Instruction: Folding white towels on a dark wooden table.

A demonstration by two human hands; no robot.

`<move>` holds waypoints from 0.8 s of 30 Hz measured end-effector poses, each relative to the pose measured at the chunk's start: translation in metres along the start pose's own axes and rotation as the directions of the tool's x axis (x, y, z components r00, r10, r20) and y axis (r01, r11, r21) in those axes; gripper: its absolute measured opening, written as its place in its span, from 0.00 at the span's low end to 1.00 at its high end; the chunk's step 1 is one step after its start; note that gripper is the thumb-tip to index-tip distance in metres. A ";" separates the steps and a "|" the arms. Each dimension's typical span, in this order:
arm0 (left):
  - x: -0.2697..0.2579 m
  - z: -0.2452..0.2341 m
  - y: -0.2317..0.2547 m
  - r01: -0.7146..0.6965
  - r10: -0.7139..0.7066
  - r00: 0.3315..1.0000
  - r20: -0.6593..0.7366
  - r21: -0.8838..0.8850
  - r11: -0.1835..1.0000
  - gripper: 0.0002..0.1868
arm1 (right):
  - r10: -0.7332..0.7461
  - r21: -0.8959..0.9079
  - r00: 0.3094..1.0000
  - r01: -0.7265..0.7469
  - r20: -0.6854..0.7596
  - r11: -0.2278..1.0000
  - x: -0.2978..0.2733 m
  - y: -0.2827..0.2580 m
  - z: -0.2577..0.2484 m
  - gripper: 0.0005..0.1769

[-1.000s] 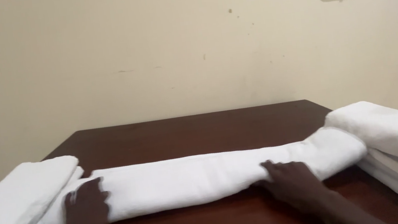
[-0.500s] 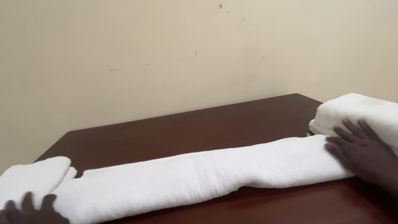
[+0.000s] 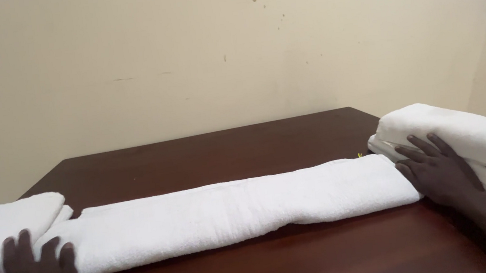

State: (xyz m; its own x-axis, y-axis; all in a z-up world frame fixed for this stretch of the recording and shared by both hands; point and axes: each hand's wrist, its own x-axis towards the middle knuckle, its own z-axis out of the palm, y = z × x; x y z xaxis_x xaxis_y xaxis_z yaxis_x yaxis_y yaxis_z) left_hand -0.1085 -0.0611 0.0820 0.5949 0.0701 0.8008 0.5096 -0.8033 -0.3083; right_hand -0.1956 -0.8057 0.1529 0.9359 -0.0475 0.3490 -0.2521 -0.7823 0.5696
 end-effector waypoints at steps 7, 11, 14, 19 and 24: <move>-0.012 0.074 0.017 -0.146 0.102 0.989 -0.108 -0.570 0.808 0.23 | -0.005 -0.152 0.986 0.031 0.165 0.988 0.009 0.002 -0.007 0.27; 0.000 0.083 0.017 0.012 -0.001 1.000 0.021 -0.566 0.824 0.27 | 0.031 -0.142 0.979 -0.002 0.203 0.990 0.010 0.005 -0.008 0.28; 0.009 0.099 0.014 0.148 -0.037 0.981 0.191 -0.610 0.778 0.33 | 0.042 -0.157 0.977 -0.009 0.207 0.988 0.009 0.006 -0.013 0.28; 0.018 0.082 -0.007 0.249 -0.017 0.931 0.365 -0.599 0.761 0.36 | 0.007 -0.072 0.987 0.005 0.163 0.997 0.040 0.020 0.061 0.27; 0.020 0.078 -0.023 0.183 0.096 0.934 0.345 -0.691 0.700 0.39 | 0.179 0.855 0.840 -0.476 0.512 -0.207 0.000 -0.010 -0.071 0.33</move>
State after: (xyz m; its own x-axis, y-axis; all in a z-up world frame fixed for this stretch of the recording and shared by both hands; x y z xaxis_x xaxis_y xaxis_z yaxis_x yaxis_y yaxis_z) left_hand -0.0597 0.0048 0.0643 0.8190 0.1923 0.5406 0.0363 -0.9576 0.2857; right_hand -0.2100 -0.7538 0.2000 0.8672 -0.4977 0.0145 -0.1833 -0.3461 -0.9201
